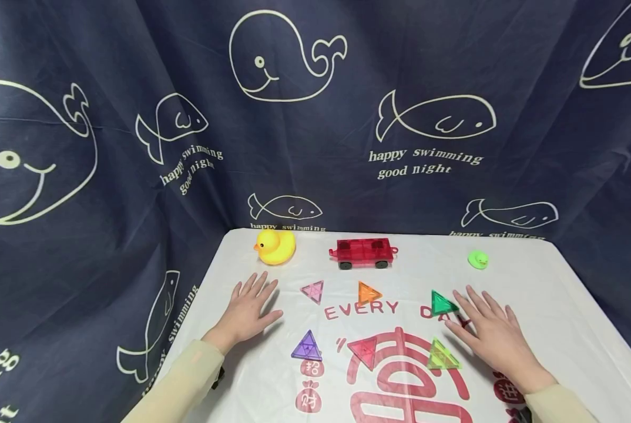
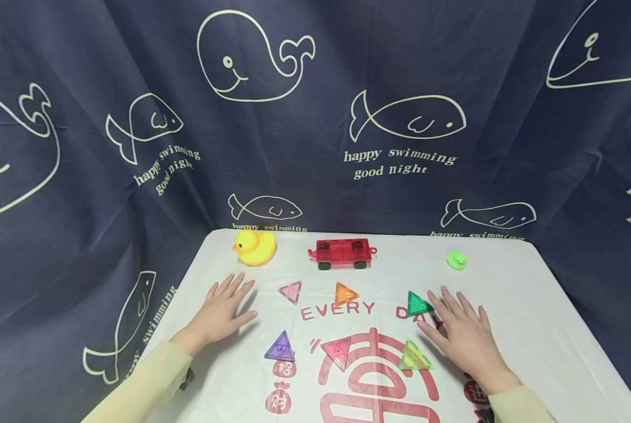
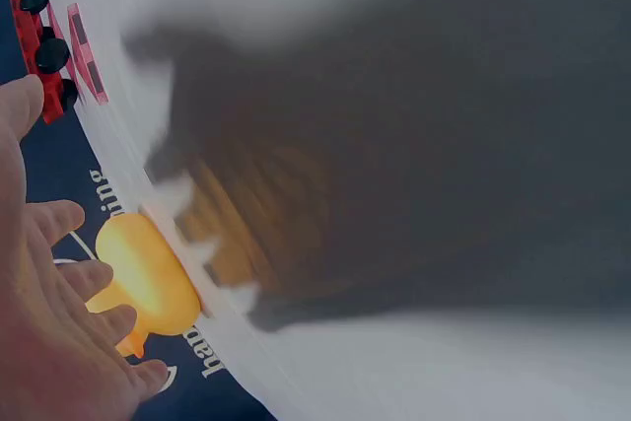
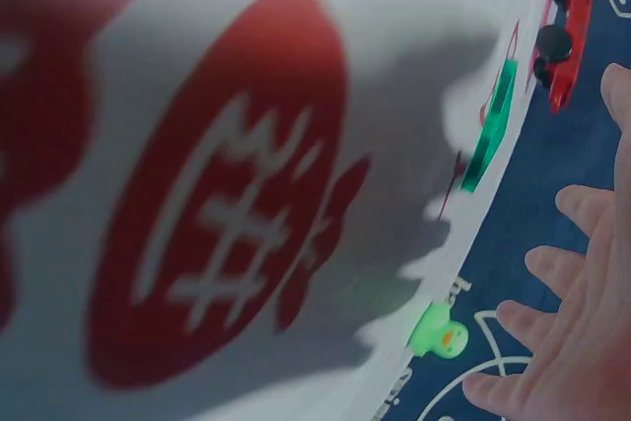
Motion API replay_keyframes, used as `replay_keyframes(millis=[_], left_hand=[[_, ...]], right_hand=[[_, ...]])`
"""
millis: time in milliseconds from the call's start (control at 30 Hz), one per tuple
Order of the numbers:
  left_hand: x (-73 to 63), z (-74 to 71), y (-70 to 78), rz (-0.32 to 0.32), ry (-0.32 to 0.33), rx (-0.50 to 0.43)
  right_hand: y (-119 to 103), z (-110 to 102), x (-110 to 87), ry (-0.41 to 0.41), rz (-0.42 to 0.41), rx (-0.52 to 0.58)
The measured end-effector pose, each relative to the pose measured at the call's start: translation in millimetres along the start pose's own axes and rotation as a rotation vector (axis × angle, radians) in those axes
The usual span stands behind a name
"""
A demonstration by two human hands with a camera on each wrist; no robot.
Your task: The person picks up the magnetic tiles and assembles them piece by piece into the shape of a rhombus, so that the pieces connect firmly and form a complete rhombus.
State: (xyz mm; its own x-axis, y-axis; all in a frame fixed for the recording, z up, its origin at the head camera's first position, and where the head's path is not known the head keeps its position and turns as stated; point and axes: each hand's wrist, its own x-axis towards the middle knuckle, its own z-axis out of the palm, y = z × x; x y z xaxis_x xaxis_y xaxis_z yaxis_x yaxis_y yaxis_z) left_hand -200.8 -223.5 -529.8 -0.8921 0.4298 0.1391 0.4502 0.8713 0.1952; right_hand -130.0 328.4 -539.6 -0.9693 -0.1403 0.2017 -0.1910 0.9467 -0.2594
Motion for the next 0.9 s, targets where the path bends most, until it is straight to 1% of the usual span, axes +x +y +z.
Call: replay_keyframes(millis=[133, 200, 333, 433, 500, 667, 767, 900], left_hand=[[6.0, 3.0, 2.0, 0.017, 0.02, -0.028], [9.3, 4.6, 3.4, 0.017, 0.026, -0.042], [15.6, 9.7, 5.3, 0.03, 0.046, -0.046], [19.8, 12.8, 7.3, 0.036, 0.049, -0.05], [23.1, 14.7, 9.1, 0.037, 0.045, -0.055], [32.2, 20.6, 13.4, 0.03, 0.022, -0.021], [37.8, 24.6, 16.3, 0.04, 0.03, -0.018], [44.2, 30.8, 19.5, 0.058, 0.042, -0.013]], right_hand=[[-13, 1, 8.5, -0.016, -0.015, 0.001], [-19, 3, 13.1, -0.023, -0.025, -0.003], [-33, 9, 21.7, -0.033, -0.049, -0.003], [-44, 13, 27.0, -0.038, -0.068, 0.004], [-53, 16, 30.2, -0.027, -0.086, 0.01], [-75, 25, 36.9, 0.011, -0.146, 0.021], [-86, 31, 40.0, 0.007, -0.17, 0.021], [-101, 38, 43.5, -0.017, -0.181, 0.023]])
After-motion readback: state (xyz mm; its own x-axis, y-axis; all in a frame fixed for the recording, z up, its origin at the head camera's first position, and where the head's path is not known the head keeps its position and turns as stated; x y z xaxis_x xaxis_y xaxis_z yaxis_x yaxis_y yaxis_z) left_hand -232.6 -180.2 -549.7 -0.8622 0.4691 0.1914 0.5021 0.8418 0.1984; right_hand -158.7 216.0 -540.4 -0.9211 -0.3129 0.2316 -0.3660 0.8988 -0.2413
